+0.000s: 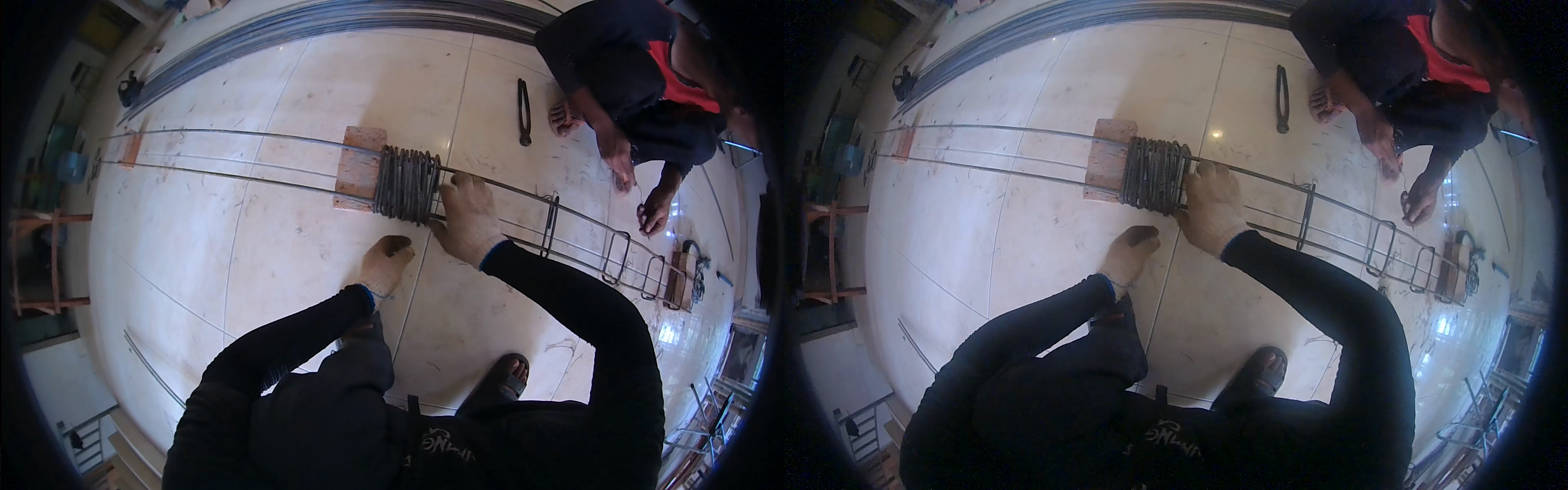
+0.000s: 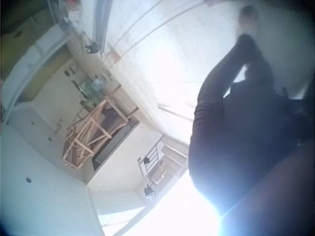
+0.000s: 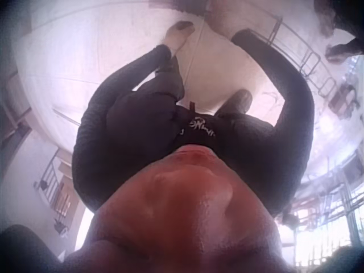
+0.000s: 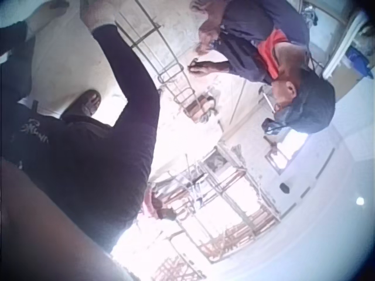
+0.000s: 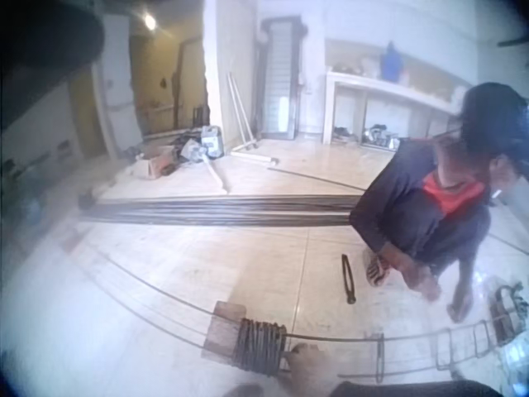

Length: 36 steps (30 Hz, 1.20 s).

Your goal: The person assembles a metal frame by tying metal rods together with wire. They use pliers to twist and secure the wire at multiple points along the frame.

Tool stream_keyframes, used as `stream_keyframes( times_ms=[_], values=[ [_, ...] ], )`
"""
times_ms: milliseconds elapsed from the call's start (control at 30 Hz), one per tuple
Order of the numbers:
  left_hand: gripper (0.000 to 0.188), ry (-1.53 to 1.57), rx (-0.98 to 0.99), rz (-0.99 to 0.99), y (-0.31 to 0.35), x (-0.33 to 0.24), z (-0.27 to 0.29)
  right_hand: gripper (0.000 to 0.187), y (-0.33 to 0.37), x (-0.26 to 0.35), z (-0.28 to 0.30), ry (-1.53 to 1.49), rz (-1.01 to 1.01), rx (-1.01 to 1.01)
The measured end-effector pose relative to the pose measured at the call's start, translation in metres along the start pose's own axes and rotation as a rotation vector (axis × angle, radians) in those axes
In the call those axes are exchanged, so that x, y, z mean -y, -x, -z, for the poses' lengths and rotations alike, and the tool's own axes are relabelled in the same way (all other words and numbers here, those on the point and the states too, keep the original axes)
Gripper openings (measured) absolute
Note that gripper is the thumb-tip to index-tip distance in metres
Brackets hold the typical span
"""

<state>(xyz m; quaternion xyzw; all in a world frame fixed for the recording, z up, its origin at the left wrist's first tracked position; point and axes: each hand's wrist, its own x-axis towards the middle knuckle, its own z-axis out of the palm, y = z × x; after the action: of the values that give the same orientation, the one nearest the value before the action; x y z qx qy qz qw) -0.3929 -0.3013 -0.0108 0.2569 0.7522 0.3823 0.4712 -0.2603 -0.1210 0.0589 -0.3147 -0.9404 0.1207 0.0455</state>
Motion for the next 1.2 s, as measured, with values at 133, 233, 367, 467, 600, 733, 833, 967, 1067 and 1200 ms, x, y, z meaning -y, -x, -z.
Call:
stream_keyframes(
  times_ms=[133, 233, 367, 467, 600, 733, 833, 967, 1067, 1200],
  values=[
    [0.045, -0.030, 0.071, -0.034, 0.002, -0.006, -0.003, 0.042, -0.014, -0.066, -0.054, -0.513, -0.015, 0.429],
    [0.044, -0.033, 0.077, -0.033, -0.003, -0.002, -0.001, 0.042, -0.038, -0.086, -0.062, -0.642, 0.138, 0.380],
    [0.042, -0.016, 0.074, -0.020, -0.003, -0.002, 0.000, 0.061, -0.053, -0.058, -0.031, -0.248, 0.034, 0.254],
    [0.040, 0.017, 0.087, -0.026, -0.004, -0.008, -0.006, 0.093, -0.049, -0.079, -0.034, -0.123, 0.247, -0.013],
    [0.040, -0.026, 0.070, -0.016, 0.000, -0.011, -0.002, 0.121, -0.046, -0.074, -0.031, -0.182, 0.201, 0.019],
    [0.047, -0.192, -0.189, -0.064, 0.000, -0.017, -0.003, 0.125, -0.050, -0.072, -0.048, -0.242, 0.155, -0.009],
    [0.054, -0.175, -0.486, -0.108, -0.004, -0.014, -0.010, 0.133, -0.046, -0.074, -0.051, -0.241, 0.173, -0.036],
    [0.056, -0.122, -0.486, -0.076, -0.014, -0.013, 0.001, 0.148, -0.047, -0.074, -0.039, -0.282, 0.118, 0.148],
    [0.058, -0.093, -0.442, -0.054, -0.015, -0.009, 0.003, 0.145, -0.057, -0.071, -0.024, -0.301, 0.130, 0.258],
    [0.057, -0.085, -0.453, -0.062, -0.019, -0.005, 0.002, 0.138, -0.062, -0.067, -0.021, -0.267, 0.306, 0.265]
  ],
)
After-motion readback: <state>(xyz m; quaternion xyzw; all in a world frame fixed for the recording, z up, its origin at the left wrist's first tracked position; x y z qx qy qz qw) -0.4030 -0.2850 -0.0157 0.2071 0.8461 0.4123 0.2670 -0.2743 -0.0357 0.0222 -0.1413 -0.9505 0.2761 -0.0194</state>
